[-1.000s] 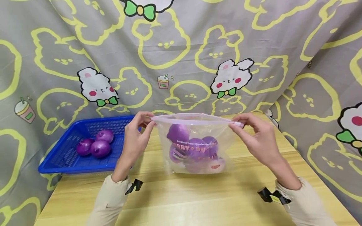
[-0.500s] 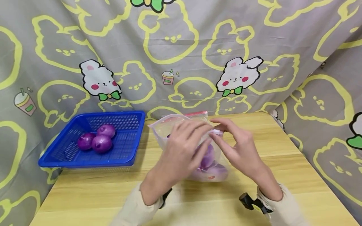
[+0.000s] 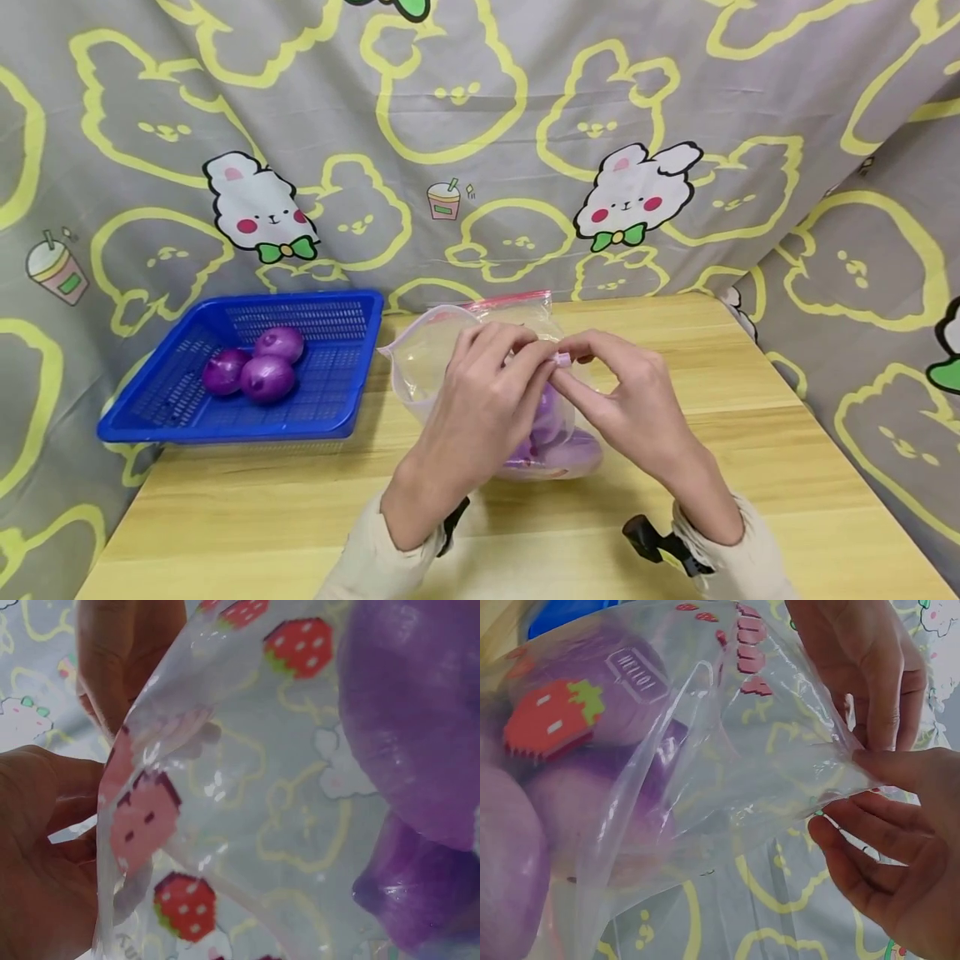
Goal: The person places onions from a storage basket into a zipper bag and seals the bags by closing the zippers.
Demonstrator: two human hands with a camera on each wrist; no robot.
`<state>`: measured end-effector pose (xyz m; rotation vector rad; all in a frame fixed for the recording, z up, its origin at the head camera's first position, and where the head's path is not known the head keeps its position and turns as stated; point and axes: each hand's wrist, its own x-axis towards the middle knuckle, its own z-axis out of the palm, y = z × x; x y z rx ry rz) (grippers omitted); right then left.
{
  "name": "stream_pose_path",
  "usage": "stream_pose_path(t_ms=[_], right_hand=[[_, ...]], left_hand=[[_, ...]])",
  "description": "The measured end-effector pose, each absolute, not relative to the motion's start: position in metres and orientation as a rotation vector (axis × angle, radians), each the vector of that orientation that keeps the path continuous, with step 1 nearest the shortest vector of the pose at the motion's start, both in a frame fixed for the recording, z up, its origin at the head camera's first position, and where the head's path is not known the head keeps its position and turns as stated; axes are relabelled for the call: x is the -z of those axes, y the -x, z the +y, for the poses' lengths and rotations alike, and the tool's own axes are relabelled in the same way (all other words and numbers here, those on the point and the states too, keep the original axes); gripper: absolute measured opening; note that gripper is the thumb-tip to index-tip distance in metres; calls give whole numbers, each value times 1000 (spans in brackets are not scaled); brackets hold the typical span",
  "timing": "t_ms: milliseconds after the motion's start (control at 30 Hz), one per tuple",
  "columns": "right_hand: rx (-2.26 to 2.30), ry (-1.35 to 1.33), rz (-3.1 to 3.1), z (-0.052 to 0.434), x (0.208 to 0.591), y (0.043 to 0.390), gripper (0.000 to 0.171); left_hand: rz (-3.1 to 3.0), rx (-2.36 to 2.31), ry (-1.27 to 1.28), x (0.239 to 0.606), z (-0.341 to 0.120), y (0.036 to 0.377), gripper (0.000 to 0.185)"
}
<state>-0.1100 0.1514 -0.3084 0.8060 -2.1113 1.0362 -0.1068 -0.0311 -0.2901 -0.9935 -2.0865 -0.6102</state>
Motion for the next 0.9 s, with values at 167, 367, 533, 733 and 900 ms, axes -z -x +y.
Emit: stream_pose_path(t_ms=[167,367,533,733,900], right_hand=[[-1068,-858,-2162,153,308,107,14],[-1112,-930,-2266,158,306,102,17],[-1111,-939,-2253,157,306,102,18],[-1116,-905,-2195,155,308,102,18],[-1079,-922,-2103,156,308,105,19]], left_hand=[[-2117,627,993,289,-35,104,7],[-2145,581,991,288,-37,103,8],[-2154,530,1003,287,-38,104,7],[-2151,465,1013,284,-39,104,6],[-2164,406,1010,281,-37,106,6]])
